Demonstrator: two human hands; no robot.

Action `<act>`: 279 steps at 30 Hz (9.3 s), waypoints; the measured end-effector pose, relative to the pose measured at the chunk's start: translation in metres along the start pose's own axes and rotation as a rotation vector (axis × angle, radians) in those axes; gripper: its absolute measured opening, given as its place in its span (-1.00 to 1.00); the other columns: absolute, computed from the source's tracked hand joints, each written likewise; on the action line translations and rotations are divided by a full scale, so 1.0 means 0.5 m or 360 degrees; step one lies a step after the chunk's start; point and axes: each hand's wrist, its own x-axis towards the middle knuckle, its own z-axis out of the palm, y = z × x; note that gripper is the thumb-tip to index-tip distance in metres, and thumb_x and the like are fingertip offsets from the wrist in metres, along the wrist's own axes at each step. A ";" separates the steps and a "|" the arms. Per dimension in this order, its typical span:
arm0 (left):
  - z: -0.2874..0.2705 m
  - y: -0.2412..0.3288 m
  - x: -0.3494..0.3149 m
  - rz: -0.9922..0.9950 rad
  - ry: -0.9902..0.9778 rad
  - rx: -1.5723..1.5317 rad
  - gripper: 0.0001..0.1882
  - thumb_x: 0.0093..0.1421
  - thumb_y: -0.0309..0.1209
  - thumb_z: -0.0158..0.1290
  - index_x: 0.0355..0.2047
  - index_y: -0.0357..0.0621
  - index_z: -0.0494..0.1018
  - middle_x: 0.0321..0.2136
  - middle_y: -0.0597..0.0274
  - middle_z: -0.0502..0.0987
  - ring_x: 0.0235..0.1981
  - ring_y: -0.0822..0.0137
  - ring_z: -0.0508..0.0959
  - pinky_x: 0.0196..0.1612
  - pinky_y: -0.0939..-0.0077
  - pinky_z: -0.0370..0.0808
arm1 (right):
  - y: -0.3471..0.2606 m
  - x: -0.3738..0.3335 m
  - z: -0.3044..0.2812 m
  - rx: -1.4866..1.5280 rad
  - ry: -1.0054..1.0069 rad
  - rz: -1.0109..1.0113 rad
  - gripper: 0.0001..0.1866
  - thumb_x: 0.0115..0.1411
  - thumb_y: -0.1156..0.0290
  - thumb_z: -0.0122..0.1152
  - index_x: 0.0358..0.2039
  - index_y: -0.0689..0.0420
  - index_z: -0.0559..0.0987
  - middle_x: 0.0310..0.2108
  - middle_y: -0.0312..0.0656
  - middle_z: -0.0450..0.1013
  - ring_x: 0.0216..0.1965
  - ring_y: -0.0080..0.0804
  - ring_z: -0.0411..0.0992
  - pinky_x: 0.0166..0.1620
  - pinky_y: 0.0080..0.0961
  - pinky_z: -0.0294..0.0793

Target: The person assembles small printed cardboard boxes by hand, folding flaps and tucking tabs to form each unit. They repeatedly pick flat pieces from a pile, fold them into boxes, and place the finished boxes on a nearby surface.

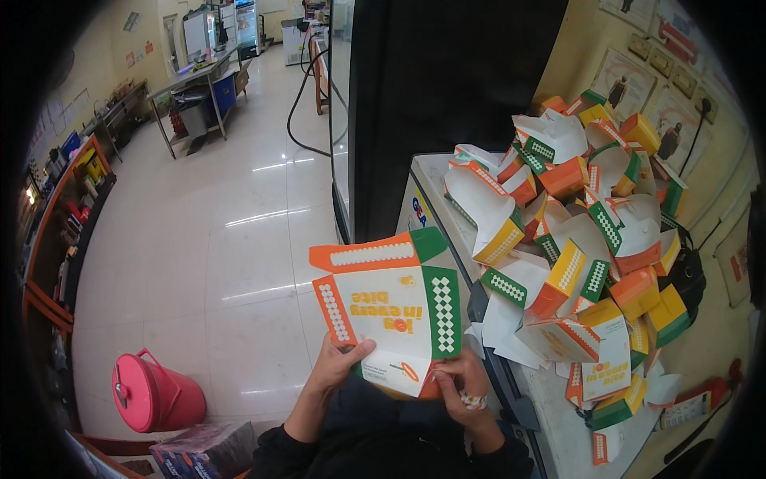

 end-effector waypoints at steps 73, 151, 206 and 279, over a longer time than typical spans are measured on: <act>0.090 0.027 -0.078 0.0667 0.0053 0.0573 -0.73 0.09 -0.41 0.12 -0.21 -0.24 0.40 -0.19 0.15 0.48 -0.10 0.36 0.45 -0.04 0.42 0.36 | -0.043 0.062 0.039 -0.0399 0.0308 -0.0421 -0.76 -0.14 0.63 0.31 -0.39 0.17 0.55 -0.35 -0.18 0.53 -0.36 -0.27 0.50 -0.28 -0.45 0.48; 0.088 0.038 -0.040 0.0487 0.0376 0.0445 -0.87 0.14 -0.51 0.11 -0.39 -0.37 0.48 -0.52 0.25 0.52 -0.48 0.53 0.48 -0.39 0.68 0.40 | -0.006 0.033 0.064 -0.0559 0.0436 -0.0175 -0.82 0.01 0.56 0.24 -0.32 0.15 0.50 -0.24 -0.11 0.48 -0.15 -0.19 0.46 0.04 -0.23 0.38; 0.127 0.063 0.004 0.1551 0.0820 0.1189 -0.43 0.10 -0.34 -0.02 0.10 -0.29 0.14 0.08 -0.02 0.26 0.17 0.14 0.21 0.20 0.26 0.04 | -0.153 0.131 -0.196 -0.2273 0.0941 -0.0401 -0.66 0.02 0.41 0.15 -0.12 -0.04 0.53 -0.21 -0.39 0.50 -0.19 -0.45 0.42 0.19 -0.09 0.00; 0.275 0.101 0.219 0.1316 0.0007 0.0438 -0.09 0.02 -0.17 0.10 0.27 -0.13 -0.13 0.24 -0.06 0.04 0.29 0.08 0.02 0.28 0.09 -0.12 | -0.404 -0.055 -0.296 -0.1922 0.3424 -0.1115 -0.66 0.19 0.31 0.11 -0.21 0.38 0.46 -0.27 -0.05 0.39 -0.26 -0.34 0.41 -0.17 -0.48 0.41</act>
